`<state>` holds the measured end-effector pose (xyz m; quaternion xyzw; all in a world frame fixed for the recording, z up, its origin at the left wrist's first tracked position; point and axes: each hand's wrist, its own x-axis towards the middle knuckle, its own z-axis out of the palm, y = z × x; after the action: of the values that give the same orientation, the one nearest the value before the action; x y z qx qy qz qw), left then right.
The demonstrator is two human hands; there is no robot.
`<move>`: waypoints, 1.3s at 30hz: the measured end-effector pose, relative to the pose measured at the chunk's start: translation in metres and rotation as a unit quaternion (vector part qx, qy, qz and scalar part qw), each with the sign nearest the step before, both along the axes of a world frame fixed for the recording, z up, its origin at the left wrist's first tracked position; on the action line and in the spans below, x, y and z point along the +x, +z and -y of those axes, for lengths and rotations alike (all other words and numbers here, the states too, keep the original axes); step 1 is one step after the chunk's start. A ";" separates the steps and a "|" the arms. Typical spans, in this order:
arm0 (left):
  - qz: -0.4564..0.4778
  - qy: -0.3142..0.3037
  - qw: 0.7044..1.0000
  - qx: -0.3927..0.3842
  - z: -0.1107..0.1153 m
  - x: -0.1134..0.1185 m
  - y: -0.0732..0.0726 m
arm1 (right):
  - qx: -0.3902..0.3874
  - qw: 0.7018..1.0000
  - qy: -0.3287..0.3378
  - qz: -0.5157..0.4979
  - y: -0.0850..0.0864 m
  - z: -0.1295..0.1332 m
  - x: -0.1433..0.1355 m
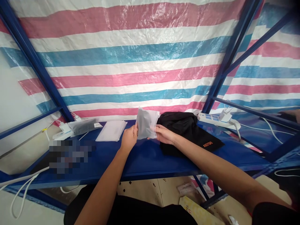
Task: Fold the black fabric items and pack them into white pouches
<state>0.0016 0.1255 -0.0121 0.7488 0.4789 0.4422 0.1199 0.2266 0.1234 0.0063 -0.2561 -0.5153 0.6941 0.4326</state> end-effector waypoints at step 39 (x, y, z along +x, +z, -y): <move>0.264 -0.065 0.952 -0.140 -0.017 -0.032 0.008 | -0.028 0.992 -0.066 -0.107 0.009 0.002 0.013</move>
<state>-0.0301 0.1425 -0.0036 0.6103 0.4377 0.5441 0.3740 0.2398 0.1213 0.0149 -0.2261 -0.4285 0.7017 0.5225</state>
